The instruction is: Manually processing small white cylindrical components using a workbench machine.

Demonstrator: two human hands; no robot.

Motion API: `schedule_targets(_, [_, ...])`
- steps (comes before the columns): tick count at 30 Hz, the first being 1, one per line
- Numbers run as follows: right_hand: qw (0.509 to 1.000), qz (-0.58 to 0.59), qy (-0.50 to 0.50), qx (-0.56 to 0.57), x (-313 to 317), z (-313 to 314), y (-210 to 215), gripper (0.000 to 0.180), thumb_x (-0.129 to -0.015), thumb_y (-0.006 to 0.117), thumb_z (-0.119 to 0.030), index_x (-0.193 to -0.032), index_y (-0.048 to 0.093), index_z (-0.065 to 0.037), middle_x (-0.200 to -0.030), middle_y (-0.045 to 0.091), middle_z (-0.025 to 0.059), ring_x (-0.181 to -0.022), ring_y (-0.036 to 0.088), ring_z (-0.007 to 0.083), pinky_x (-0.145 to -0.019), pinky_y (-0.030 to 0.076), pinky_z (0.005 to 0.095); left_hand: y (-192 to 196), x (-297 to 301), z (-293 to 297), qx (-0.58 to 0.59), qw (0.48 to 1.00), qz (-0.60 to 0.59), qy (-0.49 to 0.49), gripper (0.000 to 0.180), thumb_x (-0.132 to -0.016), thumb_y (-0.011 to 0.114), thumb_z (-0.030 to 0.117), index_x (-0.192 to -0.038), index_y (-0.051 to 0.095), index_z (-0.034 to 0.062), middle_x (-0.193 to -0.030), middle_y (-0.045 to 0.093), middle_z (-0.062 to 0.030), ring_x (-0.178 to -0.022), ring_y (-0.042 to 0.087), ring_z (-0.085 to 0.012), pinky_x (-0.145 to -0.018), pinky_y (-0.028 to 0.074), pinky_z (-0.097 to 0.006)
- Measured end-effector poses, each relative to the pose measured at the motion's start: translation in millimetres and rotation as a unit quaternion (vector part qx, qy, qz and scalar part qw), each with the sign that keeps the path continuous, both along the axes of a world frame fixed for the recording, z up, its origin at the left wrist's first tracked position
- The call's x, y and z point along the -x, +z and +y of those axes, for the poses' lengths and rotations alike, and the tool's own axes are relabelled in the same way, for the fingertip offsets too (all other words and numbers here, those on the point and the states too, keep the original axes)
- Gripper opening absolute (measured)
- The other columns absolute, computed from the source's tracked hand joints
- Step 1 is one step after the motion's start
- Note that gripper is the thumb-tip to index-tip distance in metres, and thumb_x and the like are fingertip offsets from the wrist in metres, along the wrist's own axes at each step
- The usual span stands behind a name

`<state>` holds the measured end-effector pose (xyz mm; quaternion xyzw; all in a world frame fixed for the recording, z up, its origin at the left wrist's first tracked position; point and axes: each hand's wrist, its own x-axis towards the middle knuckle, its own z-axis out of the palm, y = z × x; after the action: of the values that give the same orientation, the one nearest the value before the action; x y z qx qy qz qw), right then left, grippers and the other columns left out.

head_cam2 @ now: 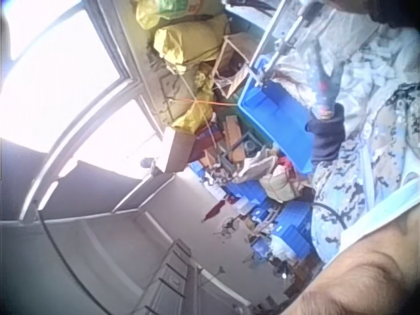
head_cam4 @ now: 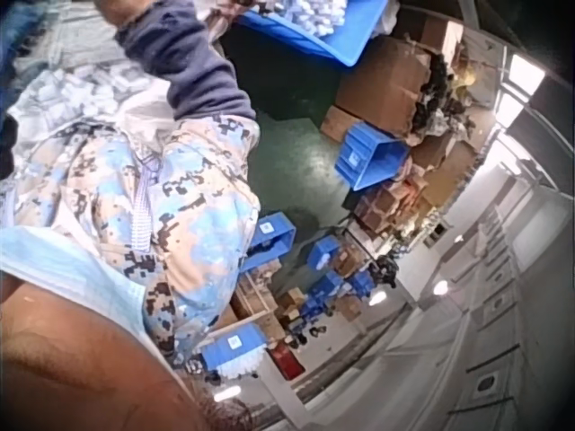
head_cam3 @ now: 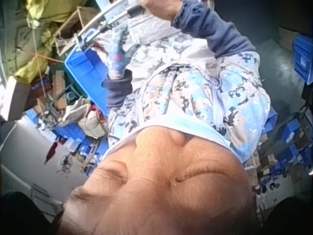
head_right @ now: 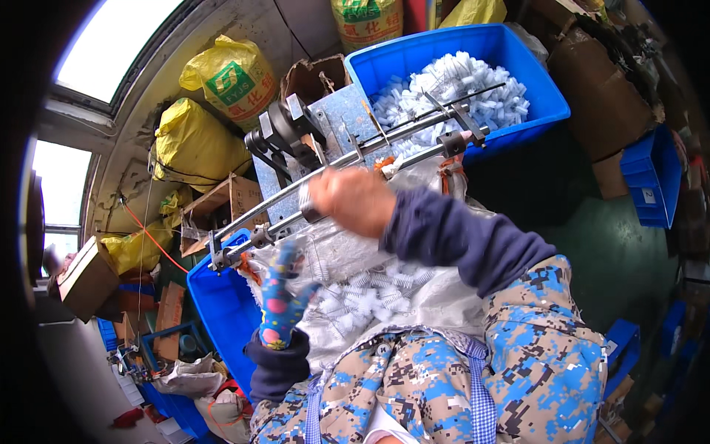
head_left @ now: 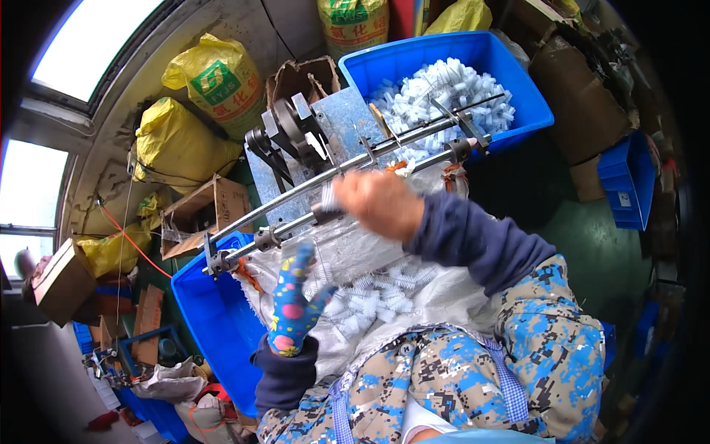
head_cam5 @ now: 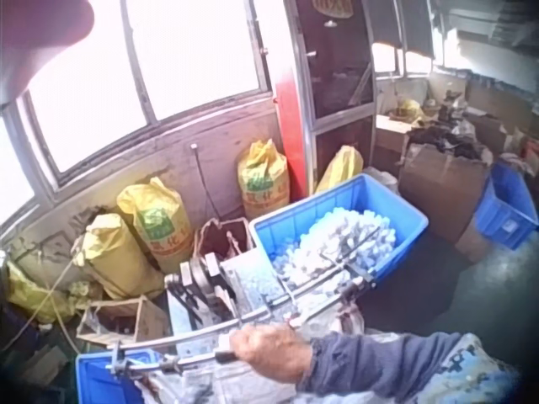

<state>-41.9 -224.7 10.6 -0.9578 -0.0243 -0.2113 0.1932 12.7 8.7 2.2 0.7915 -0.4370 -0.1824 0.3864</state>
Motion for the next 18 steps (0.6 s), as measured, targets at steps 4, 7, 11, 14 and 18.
schedule_targets(4, [0.979, 0.007, -0.158, 0.131, -59.5, -47.5, -8.4, 0.011, -0.072, 0.051, -0.007, -0.080, 0.057, -0.002, -0.085, 0.056, 0.0133, -0.082, 0.056, 0.0278, -0.068, 0.044, 0.0407, -34.5, 5.8, 8.4, -0.358, 0.916, -0.170, -0.054, 0.071, -0.059, 0.073, 0.014, -0.124, 0.045, 0.0174, -0.108, 0.054, -0.0157, -0.102, 0.051, -0.0335, -0.083, 0.042, -0.039])
schedule_targets(7, [0.972, 0.067, -0.184, 0.130, -83.9, -48.1, -19.7, 0.012, -0.074, 0.051, -0.010, -0.079, 0.060, -0.004, -0.093, 0.055, 0.0131, -0.090, 0.054, 0.0275, -0.072, 0.042, 0.0437, -58.4, 0.5, 7.4, -0.324, 0.937, -0.114, -0.064, 0.057, -0.062, 0.068, 0.010, -0.117, 0.052, 0.0179, -0.104, 0.054, -0.0159, -0.091, 0.055, -0.0336, -0.074, 0.045, -0.040])
schedule_targets(11, [0.963, 0.135, -0.191, 0.135, -88.8, -50.1, -28.4, 0.027, -0.081, 0.051, -0.029, -0.091, 0.065, -0.007, -0.103, 0.055, 0.0103, -0.097, 0.052, 0.0271, -0.075, 0.038, 0.0420, -59.7, -6.3, 11.7, -0.179, 0.977, -0.071, -0.094, 0.041, -0.062, 0.063, 0.005, -0.102, 0.060, 0.0126, -0.085, 0.056, -0.0116, -0.081, 0.055, -0.0311, -0.067, 0.046, -0.040])
schedule_targets(14, [0.961, 0.130, -0.198, 0.144, -86.9, -50.1, -29.5, 0.021, -0.078, 0.052, -0.019, -0.090, 0.065, -0.007, -0.101, 0.056, 0.0105, -0.095, 0.053, 0.0269, -0.075, 0.040, 0.0423, -35.5, -8.4, 11.0, -0.191, 0.971, -0.098, -0.100, 0.037, -0.063, 0.063, 0.005, -0.100, 0.061, 0.0119, -0.084, 0.058, -0.0105, -0.080, 0.055, -0.0305, -0.067, 0.046, -0.039])
schedule_targets(18, [0.968, 0.106, -0.178, 0.139, -87.2, -55.5, -36.0, 0.019, -0.076, 0.053, -0.012, -0.090, 0.064, -0.007, -0.099, 0.057, 0.0111, -0.093, 0.054, 0.0271, -0.073, 0.041, 0.0420, -16.7, -9.6, 9.1, -0.096, 0.978, -0.115, -0.142, 0.035, -0.066, 0.061, 0.001, -0.099, 0.062, 0.0116, -0.086, 0.059, -0.0096, -0.077, 0.056, -0.0302, -0.066, 0.045, -0.038])
